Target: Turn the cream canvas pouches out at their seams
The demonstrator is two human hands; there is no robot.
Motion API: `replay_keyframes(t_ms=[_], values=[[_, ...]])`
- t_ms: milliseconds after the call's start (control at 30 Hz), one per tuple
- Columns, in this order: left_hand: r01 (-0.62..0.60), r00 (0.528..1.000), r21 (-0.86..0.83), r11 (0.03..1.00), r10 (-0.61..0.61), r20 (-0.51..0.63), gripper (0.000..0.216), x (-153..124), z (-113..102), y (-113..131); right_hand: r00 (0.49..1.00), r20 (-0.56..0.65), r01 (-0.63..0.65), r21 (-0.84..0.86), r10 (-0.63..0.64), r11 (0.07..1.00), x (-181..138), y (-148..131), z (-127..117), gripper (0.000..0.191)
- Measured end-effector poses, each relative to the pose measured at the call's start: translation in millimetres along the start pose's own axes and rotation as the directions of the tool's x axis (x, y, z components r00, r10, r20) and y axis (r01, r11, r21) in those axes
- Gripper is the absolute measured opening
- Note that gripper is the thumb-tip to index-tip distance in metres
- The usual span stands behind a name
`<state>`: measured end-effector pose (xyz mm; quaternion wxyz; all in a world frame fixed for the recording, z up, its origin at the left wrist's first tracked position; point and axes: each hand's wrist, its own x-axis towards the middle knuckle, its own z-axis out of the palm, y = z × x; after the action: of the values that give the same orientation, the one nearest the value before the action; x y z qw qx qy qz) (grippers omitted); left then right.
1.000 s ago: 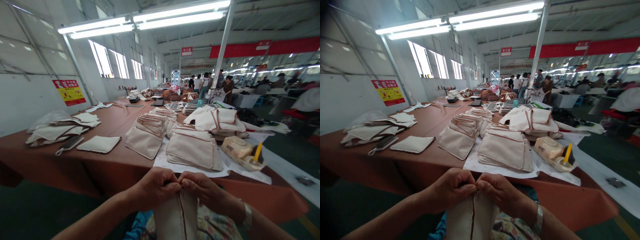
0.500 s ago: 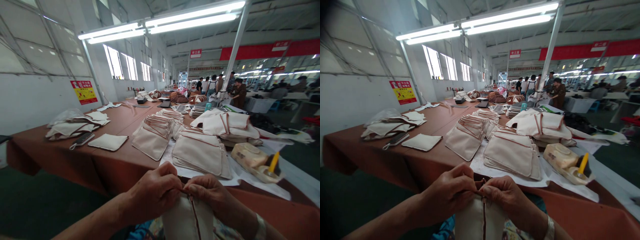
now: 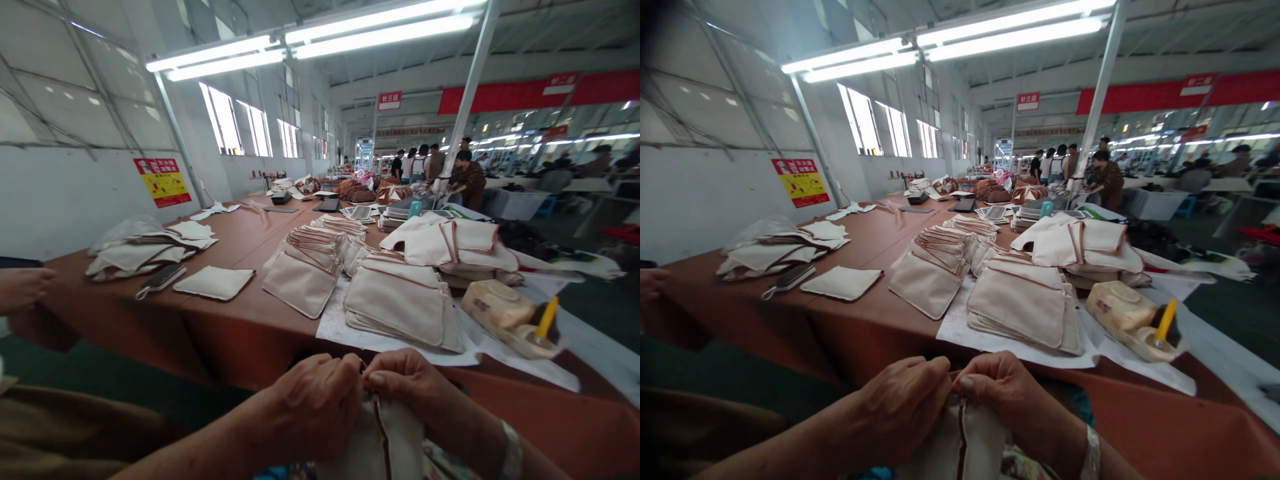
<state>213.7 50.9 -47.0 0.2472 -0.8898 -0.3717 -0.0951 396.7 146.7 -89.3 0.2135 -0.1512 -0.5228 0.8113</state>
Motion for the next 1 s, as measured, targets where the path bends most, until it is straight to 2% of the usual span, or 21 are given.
replay_keyframes(t_ms=[67,100,167,200,267,333,400,467,533,600,700,767,833,900,1000], values=[[-0.024,0.999,-0.075,0.997,0.022,-0.029,0.019,-1,0,-2,0.999,0.030,0.032,-0.071,-0.030,0.997,0,-3,-1,0.033],[-0.004,0.999,-0.154,0.988,-0.005,-0.055,0.019,-2,-1,-4,0.997,0.048,0.065,-0.118,-0.059,0.991,0,-5,-2,0.034],[0.114,0.986,-0.402,0.908,-0.152,-0.064,0.017,-1,-2,-7,0.988,0.089,0.145,-0.215,-0.128,0.966,1,-6,-5,0.034],[0.203,0.967,-0.537,0.819,-0.254,-0.020,0.015,-1,-2,-9,0.982,0.104,0.180,-0.261,-0.158,0.948,1,-7,-7,0.035],[0.382,0.903,-0.719,0.580,-0.399,0.158,0.022,0,-4,-13,0.976,0.118,0.215,-0.350,-0.185,0.912,1,-7,-9,0.036],[0.520,0.838,-0.766,0.379,-0.398,0.373,0.034,2,-5,-16,0.977,0.120,0.213,-0.435,-0.178,0.875,-1,-9,-9,0.036],[0.598,0.797,-0.751,0.280,-0.307,0.520,0.039,4,-7,-18,0.977,0.131,0.212,-0.525,-0.168,0.824,-4,-13,-8,0.034],[0.623,0.781,-0.740,0.253,-0.254,0.571,0.037,6,-9,-19,0.975,0.159,0.219,-0.612,-0.153,0.760,-6,-18,-6,0.031],[0.610,0.790,-0.752,0.250,-0.258,0.556,0.035,10,-11,-17,0.970,0.202,0.235,-0.673,-0.132,0.701,-8,-23,-4,0.028],[0.591,0.802,-0.773,0.229,-0.272,0.532,0.035,13,-10,-17,0.964,0.233,0.258,-0.680,-0.131,0.686,-8,-25,-2,0.030],[0.570,0.807,-0.813,0.123,-0.269,0.525,0.040,13,-2,-23,0.965,0.208,0.253,-0.602,-0.157,0.757,-9,-26,-4,0.037],[0.586,0.796,-0.810,0.017,-0.195,0.572,0.044,5,6,-34,0.975,0.129,0.220,-0.520,-0.178,0.826,-12,-25,-14,0.037],[0.624,0.774,-0.780,-0.044,-0.101,0.625,0.047,-8,13,-47,0.978,0.021,0.198,-0.429,-0.209,0.881,-17,-26,-31,0.035],[0.648,0.757,-0.761,-0.039,-0.074,0.649,0.047,-20,17,-58,0.977,-0.056,0.172,-0.382,-0.208,0.908,-22,-28,-52,0.034],[0.638,0.762,-0.770,-0.013,-0.132,0.633,0.044,-20,15,-58,0.994,-0.057,0.054,-0.479,-0.092,0.876,-22,-33,-70,0.037]])
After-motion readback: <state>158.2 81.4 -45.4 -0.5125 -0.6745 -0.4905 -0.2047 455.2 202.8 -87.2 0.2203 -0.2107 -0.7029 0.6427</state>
